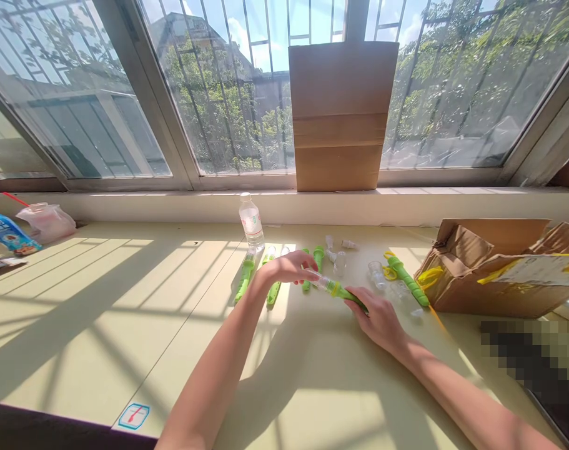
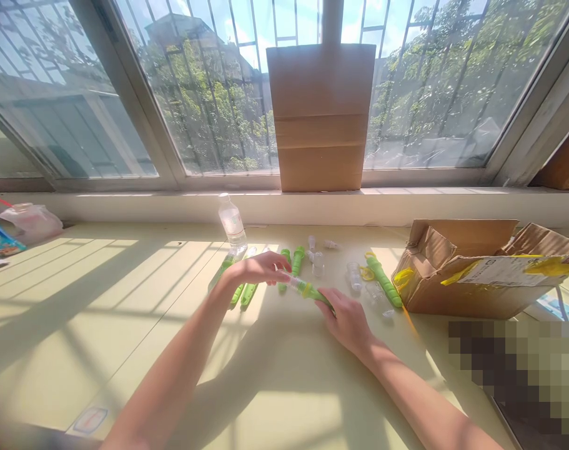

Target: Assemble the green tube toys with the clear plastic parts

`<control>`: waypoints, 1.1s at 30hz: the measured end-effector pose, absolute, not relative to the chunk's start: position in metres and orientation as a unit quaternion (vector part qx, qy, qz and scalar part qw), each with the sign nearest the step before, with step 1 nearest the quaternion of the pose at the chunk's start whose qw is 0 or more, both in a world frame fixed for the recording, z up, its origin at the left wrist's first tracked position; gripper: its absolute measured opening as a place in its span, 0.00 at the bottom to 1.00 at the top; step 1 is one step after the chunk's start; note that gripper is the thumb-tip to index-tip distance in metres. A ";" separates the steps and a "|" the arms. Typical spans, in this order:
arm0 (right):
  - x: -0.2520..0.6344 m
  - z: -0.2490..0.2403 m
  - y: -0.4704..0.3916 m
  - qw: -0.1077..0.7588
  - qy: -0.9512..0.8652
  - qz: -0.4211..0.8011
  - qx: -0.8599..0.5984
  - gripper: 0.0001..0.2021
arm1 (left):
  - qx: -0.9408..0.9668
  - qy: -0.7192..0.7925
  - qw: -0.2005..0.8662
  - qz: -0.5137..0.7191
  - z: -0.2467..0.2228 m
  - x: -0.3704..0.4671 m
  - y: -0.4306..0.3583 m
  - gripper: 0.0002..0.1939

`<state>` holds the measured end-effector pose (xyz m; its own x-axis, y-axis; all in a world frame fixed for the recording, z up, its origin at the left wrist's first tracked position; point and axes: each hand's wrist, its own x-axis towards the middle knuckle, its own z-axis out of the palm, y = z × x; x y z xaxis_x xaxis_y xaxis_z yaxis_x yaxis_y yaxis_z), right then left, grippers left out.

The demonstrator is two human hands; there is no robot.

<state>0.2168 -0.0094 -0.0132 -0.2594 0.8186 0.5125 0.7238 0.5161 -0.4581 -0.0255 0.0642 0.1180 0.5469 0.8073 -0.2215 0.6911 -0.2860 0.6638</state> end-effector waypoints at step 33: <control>0.216 -0.015 -0.007 0.394 -0.797 0.015 -0.457 0.07 | 0.824 0.440 0.357 -0.003 0.122 -0.016 0.056 0.21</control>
<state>0.2164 -0.0075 -0.0151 -0.2719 0.7411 0.6139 0.7177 0.5811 -0.3837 -0.0162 0.0558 0.1224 0.6123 0.7234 -0.3191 0.7272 -0.3568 0.5864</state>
